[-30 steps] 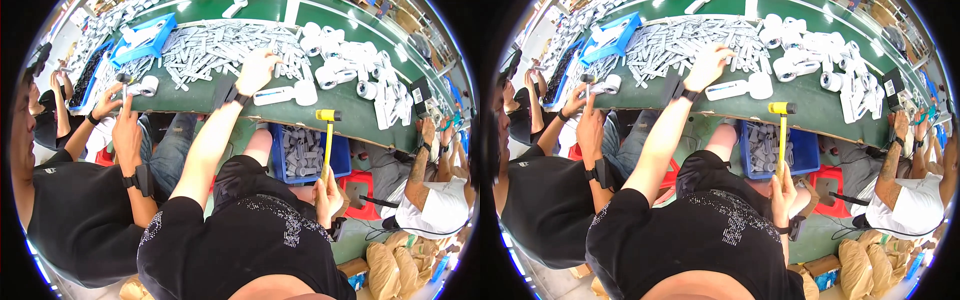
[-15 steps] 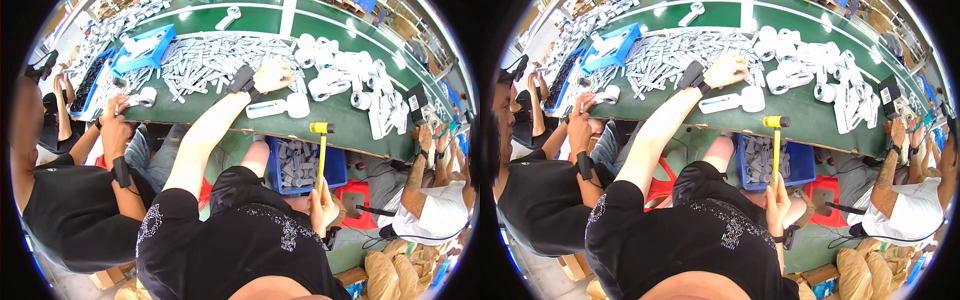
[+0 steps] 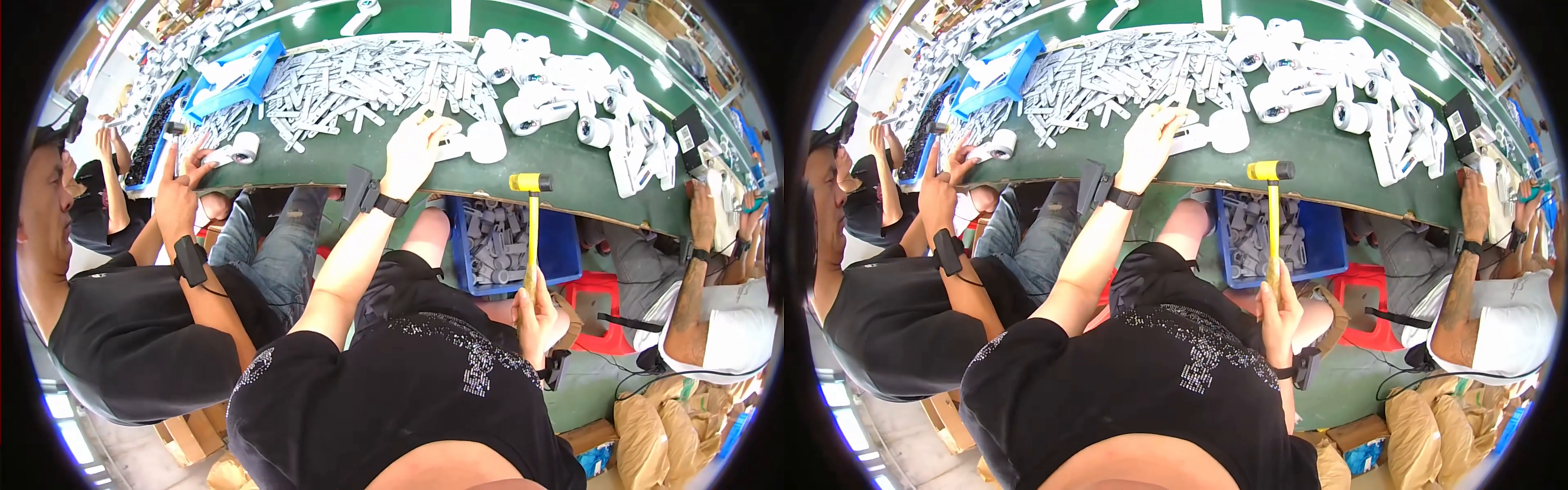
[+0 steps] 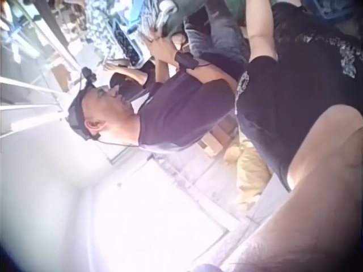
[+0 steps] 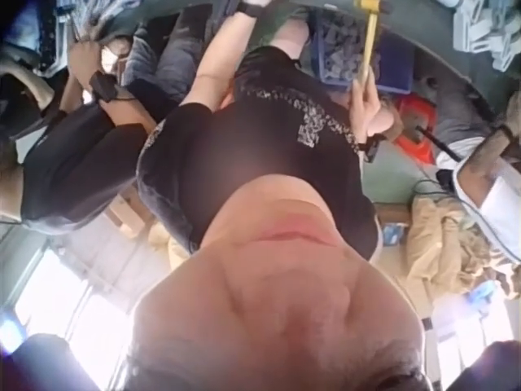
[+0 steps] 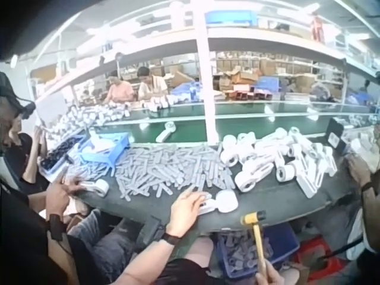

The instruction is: Assembling small metal and plastic components using a hammer on a factory line.

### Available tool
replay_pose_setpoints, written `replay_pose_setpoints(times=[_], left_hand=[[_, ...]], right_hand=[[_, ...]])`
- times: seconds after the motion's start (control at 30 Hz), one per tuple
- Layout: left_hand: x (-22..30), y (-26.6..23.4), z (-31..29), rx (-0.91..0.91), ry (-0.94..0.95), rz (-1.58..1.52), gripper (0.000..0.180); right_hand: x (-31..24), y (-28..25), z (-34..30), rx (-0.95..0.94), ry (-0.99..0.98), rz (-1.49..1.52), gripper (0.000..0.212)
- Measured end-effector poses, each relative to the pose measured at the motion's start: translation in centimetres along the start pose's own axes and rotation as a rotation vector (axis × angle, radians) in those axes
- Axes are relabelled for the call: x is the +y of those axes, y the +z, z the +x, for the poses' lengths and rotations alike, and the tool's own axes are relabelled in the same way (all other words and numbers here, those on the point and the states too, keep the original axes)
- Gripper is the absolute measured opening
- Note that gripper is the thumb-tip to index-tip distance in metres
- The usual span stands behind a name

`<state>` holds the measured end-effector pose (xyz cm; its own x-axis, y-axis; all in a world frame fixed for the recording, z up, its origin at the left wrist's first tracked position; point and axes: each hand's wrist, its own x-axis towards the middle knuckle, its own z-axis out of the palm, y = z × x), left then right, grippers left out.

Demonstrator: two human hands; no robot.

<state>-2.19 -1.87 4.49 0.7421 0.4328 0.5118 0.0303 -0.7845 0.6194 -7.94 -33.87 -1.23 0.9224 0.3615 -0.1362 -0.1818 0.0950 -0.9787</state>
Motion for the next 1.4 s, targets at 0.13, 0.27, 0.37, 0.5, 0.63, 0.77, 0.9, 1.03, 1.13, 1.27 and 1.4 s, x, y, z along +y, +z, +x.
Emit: replay_pose_setpoints(times=[0.13,0.27,0.37,0.5,0.63,0.77,0.9,1.03,1.13,1.27,1.4], left_hand=[[-0.3,0.8,-0.5,0.061,0.087,0.148,0.018],[-0.7,0.9,-1.1,0.099,0.148,0.147,0.020],[-1.0,0.6,-1.3,0.113,0.142,0.095,0.021],[-1.2,0.7,-1.5,0.097,0.213,0.108,0.023],[-1.0,1.1,-2.0,0.149,0.228,0.143,0.023],[-0.9,1.0,-2.3,0.162,0.294,0.169,0.024],[-0.9,0.8,-2.3,0.130,0.266,0.152,0.026],[-1.0,0.4,-2.3,0.104,0.273,0.189,0.025],[-1.3,0.1,-2.1,0.097,0.279,0.215,0.024],[-2.0,0.2,-1.7,0.096,0.261,0.181,0.021],[-2.7,0.7,-1.6,0.055,0.014,-0.299,0.018]], right_hand=[[-0.1,0.3,-0.1,0.013,-0.001,0.004,0.050],[-0.3,0.5,-0.2,0.008,-0.020,-0.006,0.049],[-0.4,0.5,-0.2,0.025,-0.021,0.004,0.050],[-0.4,0.6,0.0,0.021,-0.025,-0.030,0.049],[-0.4,0.8,0.2,0.015,-0.032,-0.024,0.050],[-0.6,1.0,0.5,-0.001,-0.030,-0.020,0.051],[-1.8,1.7,2.3,-0.054,-0.074,-0.131,0.051],[-3.8,2.8,6.1,-0.089,-0.257,-0.432,0.047],[-5.1,3.6,8.2,-0.176,-0.458,-0.604,0.046],[-6.1,3.9,9.0,-0.173,-0.519,-0.826,0.044],[-6.6,4.0,9.0,-0.179,-0.536,-0.820,0.044]])
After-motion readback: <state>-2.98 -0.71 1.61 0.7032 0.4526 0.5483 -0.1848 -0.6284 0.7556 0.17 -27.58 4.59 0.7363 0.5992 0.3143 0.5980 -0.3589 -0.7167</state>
